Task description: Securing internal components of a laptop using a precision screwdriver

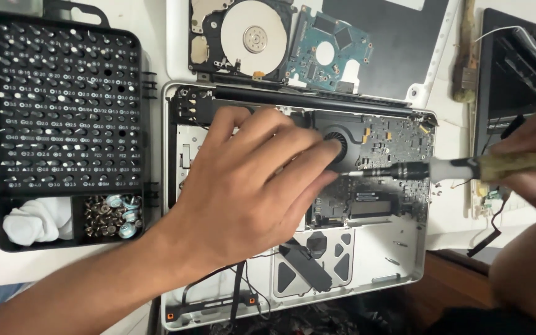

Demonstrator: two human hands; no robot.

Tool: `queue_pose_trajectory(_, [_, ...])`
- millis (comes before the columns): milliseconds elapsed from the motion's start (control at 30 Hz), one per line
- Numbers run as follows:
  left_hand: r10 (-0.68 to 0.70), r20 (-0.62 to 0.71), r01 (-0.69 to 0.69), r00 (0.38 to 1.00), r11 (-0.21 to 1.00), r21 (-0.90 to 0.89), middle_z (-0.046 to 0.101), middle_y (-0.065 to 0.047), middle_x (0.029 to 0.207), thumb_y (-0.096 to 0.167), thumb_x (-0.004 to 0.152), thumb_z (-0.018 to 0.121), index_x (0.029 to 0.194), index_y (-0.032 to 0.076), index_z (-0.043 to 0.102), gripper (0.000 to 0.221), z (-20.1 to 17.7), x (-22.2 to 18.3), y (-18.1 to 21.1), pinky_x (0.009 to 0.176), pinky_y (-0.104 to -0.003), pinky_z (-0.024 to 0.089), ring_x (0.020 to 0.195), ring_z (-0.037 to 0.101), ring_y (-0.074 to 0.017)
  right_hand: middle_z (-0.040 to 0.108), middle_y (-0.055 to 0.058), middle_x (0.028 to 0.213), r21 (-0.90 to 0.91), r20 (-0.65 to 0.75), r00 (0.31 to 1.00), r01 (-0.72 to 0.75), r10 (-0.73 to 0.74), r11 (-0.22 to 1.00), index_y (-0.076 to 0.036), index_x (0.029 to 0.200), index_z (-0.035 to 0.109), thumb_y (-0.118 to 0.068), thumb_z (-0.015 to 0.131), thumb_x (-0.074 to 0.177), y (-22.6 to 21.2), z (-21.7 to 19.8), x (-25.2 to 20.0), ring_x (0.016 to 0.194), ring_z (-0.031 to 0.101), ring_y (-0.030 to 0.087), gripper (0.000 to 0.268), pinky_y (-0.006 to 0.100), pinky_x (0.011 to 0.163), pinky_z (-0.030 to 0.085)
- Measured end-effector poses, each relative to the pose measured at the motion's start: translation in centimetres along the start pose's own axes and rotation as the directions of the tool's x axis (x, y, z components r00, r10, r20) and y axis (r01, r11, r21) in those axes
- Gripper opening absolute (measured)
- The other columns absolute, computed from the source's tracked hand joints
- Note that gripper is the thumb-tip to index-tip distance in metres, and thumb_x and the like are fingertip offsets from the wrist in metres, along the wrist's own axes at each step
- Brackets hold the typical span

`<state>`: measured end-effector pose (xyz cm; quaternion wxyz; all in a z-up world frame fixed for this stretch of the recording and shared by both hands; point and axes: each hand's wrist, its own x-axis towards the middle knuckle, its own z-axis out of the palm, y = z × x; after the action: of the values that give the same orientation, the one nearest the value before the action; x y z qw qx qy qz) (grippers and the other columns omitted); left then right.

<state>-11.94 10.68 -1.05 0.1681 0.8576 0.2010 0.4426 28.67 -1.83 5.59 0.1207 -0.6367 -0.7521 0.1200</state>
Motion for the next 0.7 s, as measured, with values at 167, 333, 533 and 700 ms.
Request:
queue_pose_trajectory(167, [0.058, -0.037, -0.059, 0.998, 0.998, -0.008, 0.07, -0.002, 0.096, 0.017, 0.099, 0.087, 0.102, 0.005, 0.075, 0.017, 0.0, 0.0, 0.0, 0.077, -0.04, 0.036, 0.09, 0.054, -0.0221, 0.064, 0.016, 0.116, 0.248, -0.159, 0.987, 0.01, 0.031, 0.969, -0.009, 0.091, 0.065, -0.01, 0.06, 0.098, -3.3, 1.5, -1.5, 0.114, 0.069, 0.031, 0.009, 0.038, 0.107, 0.056])
queue_pose_trajectory(333, [0.067, -0.046, -0.068, 0.997, 0.998, -0.019, 0.073, -0.002, 0.095, 0.019, 0.099, 0.086, 0.103, 0.006, 0.076, 0.016, 0.0, -0.2, 0.0, 0.074, -0.039, 0.037, 0.09, 0.054, -0.0211, 0.062, 0.014, 0.12, 0.221, -0.157, 0.987, 0.073, -0.038, 0.973, -0.005, 0.098, 0.067, -0.007, 0.065, 0.096, -4.4, 1.2, -0.5, 0.116, 0.071, 0.03, 0.003, 0.039, 0.107, 0.058])
queue_pose_trajectory(533, [0.079, -0.069, -0.082, 0.994, 0.996, -0.043, 0.071, -0.002, 0.092, 0.013, 0.1, 0.083, 0.098, 0.005, 0.074, 0.012, -0.2, -0.1, 0.1, 0.074, -0.039, 0.037, 0.089, 0.054, -0.0222, 0.064, 0.017, 0.116, 0.134, -0.12, 0.968, 0.234, -0.218, 0.963, -0.01, 0.101, 0.069, -0.009, 0.061, 0.098, -2.7, 0.9, -0.4, 0.112, 0.071, 0.031, 0.009, 0.041, 0.101, 0.058])
queue_pose_trajectory(700, [0.075, -0.07, -0.078, 0.995, 0.996, -0.047, 0.07, -0.003, 0.089, 0.015, 0.099, 0.087, 0.097, 0.005, 0.072, 0.017, -0.1, -0.2, 0.1, 0.073, -0.04, 0.038, 0.088, 0.055, -0.023, 0.068, 0.02, 0.111, 0.189, -0.068, 0.994, -0.068, 0.082, 0.98, 0.004, 0.111, 0.054, -0.011, 0.064, 0.089, -6.7, 0.3, 0.8, 0.092, 0.067, 0.024, 0.029, 0.028, 0.081, 0.047])
